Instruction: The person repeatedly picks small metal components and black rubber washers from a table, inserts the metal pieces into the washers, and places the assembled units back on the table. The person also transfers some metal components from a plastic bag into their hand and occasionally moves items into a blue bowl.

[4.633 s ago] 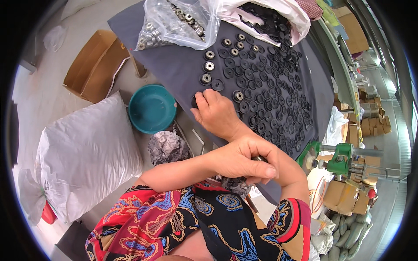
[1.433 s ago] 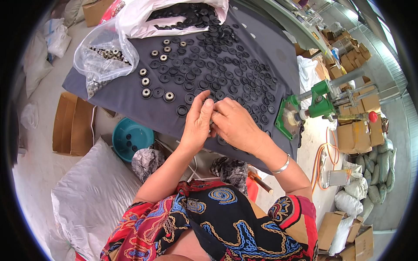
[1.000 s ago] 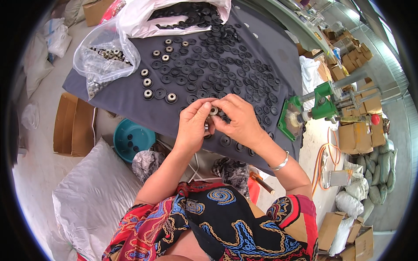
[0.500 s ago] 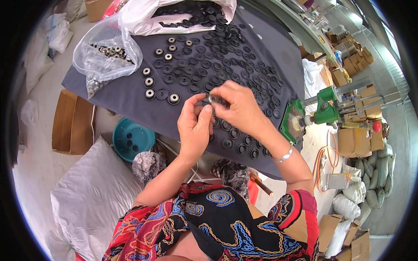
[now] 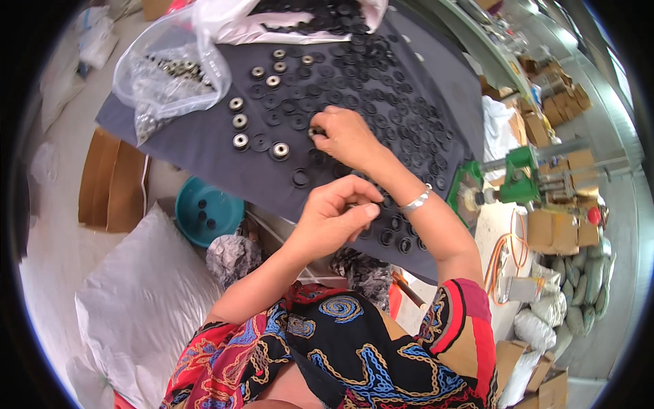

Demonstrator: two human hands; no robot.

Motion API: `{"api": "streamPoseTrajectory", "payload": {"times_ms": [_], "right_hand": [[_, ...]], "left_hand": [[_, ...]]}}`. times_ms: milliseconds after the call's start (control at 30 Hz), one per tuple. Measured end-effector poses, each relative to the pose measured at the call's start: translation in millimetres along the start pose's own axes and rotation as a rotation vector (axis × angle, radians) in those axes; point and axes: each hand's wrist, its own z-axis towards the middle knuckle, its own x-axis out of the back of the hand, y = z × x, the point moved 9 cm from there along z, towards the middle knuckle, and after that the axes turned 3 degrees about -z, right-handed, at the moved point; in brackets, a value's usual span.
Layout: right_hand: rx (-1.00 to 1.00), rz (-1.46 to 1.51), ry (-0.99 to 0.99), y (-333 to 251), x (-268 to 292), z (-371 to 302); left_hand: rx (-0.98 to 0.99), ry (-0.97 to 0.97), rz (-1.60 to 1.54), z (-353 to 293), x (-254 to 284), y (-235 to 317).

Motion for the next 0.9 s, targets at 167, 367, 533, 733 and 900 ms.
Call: {"api": "streamPoseTrajectory", "payload": {"times_ms": [167, 367, 533, 733, 900], "right_hand": [[-0.131, -0.01, -0.018, -1, 0, -4], [-0.142, -0.016, -0.032, -7, -3, -2], [-0.109, -0.012, -0.042, -12, -5, 0], [-0.061, -0.083, 0.002, -24, -6, -1], [-0.042, 0.04, 0.258, -20, 45, -24]], "left_hand": [[-0.14, -0.002, 0.031, -6, 1, 6], [-0.138, 0.018, 0.005, -8, 6, 11], [-0.181, 0.043, 0.03, -9, 10, 21], [-0.048, 0.07, -0.201, -4, 14, 11], [0.014, 0.37, -0.424, -5, 52, 3]]}}
